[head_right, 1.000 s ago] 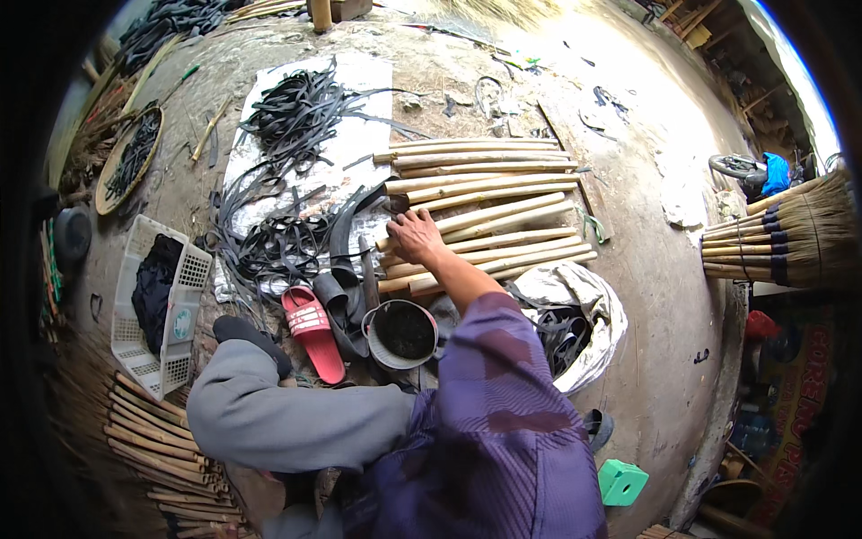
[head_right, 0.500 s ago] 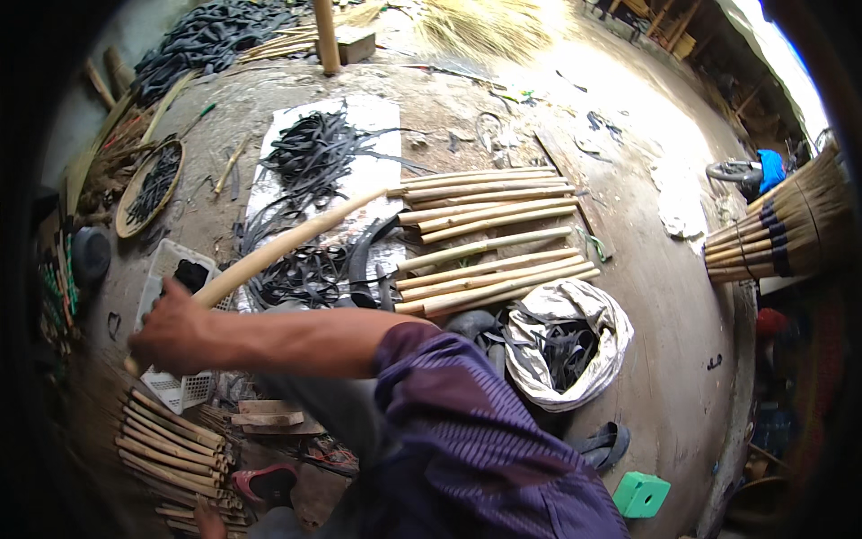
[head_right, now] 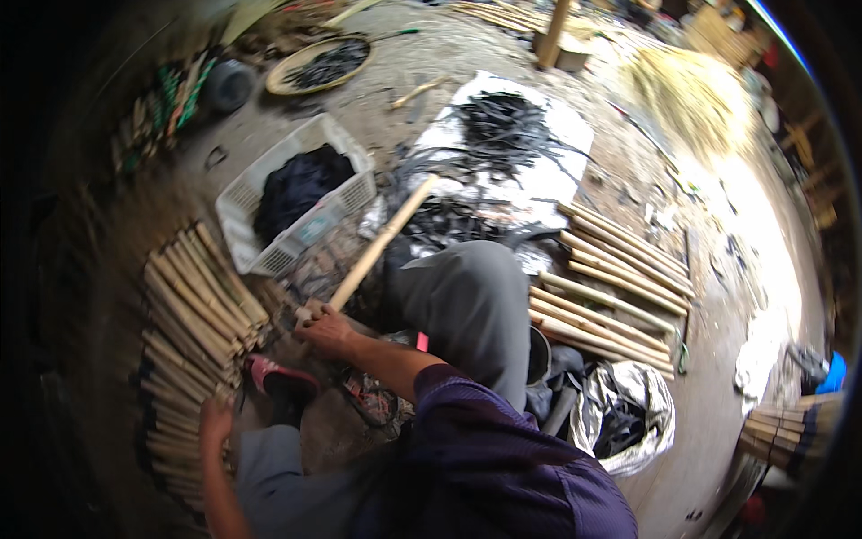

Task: The person sits on the floor and assembles brooms by binding straw bristles to wooden handles using black straps. They repeatedly wrap and tighten the straps around the bristle base, then place finished brooms aside.

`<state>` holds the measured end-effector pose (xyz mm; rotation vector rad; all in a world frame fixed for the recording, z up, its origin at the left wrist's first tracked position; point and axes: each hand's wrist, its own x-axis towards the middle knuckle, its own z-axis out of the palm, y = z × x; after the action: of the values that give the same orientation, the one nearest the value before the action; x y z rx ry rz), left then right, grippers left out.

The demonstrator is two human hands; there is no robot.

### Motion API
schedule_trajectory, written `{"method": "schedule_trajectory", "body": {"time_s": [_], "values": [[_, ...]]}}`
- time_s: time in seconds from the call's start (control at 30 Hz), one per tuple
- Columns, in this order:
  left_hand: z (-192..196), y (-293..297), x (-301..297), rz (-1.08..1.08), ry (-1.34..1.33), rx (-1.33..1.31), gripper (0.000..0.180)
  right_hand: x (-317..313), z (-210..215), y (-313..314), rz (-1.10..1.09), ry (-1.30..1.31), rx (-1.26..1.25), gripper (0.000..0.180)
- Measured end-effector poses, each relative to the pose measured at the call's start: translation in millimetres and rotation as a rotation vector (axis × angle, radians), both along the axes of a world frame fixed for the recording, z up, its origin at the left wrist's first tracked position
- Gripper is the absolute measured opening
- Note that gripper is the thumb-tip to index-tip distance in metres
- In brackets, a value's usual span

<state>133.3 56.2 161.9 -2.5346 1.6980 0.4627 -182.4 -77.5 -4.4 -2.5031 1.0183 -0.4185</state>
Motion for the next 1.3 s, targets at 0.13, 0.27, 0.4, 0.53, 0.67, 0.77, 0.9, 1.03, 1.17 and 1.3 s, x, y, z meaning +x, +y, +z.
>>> {"method": "schedule_trajectory", "body": {"time_s": [0.13, 0.27, 0.4, 0.53, 0.67, 0.77, 0.9, 1.03, 1.17, 1.3], "values": [[-36.7, -20.0, -54.1, -0.173, 0.172, 0.035, 0.024, 20.2, -15.6, 11.8, 0.047, 0.111, 0.004, 0.048], [-61.0, -27.2, -98.1, -0.011, 0.203, 0.109, 0.05, 15.6, -14.3, 24.7, -0.099, -0.196, 0.001, 0.052], [-69.3, -40.9, -122.4, 0.053, 0.185, 0.218, 0.068, 1.3, -21.2, 58.6, -0.609, -0.677, 0.116, 0.034], [-88.5, -53.5, -141.3, 0.045, 0.142, 0.193, 0.075, 4.0, -27.0, 86.0, -0.691, -0.852, 0.947, 0.024], [-112.1, -59.3, -148.9, 0.054, 0.17, 0.16, 0.084, 11.5, -16.0, 78.1, -0.704, -0.99, 1.448, 0.033], [-123.2, -61.7, -149.1, 0.081, 0.146, 0.153, 0.08, 19.4, -4.3, 61.1, -0.631, -1.018, 1.652, 0.038], [-128.9, -62.7, -146.1, 0.066, 0.106, 0.204, 0.069, 53.0, -5.7, 55.3, -0.6, -1.083, 1.616, 0.042], [-130.6, -63.6, -141.2, -0.105, 0.038, 0.218, 0.05, 96.0, -17.1, 60.0, -1.042, -0.848, 1.317, 0.051], [-133.5, -69.1, -137.5, -0.069, 0.07, 0.176, 0.03, 77.3, -6.0, 50.7, -0.939, -0.599, 1.214, 0.05], [-137.1, -75.7, -136.5, -0.039, 0.089, 0.212, 0.022, 12.5, 19.5, 32.1, -0.561, -0.276, 0.79, 0.041]]}}
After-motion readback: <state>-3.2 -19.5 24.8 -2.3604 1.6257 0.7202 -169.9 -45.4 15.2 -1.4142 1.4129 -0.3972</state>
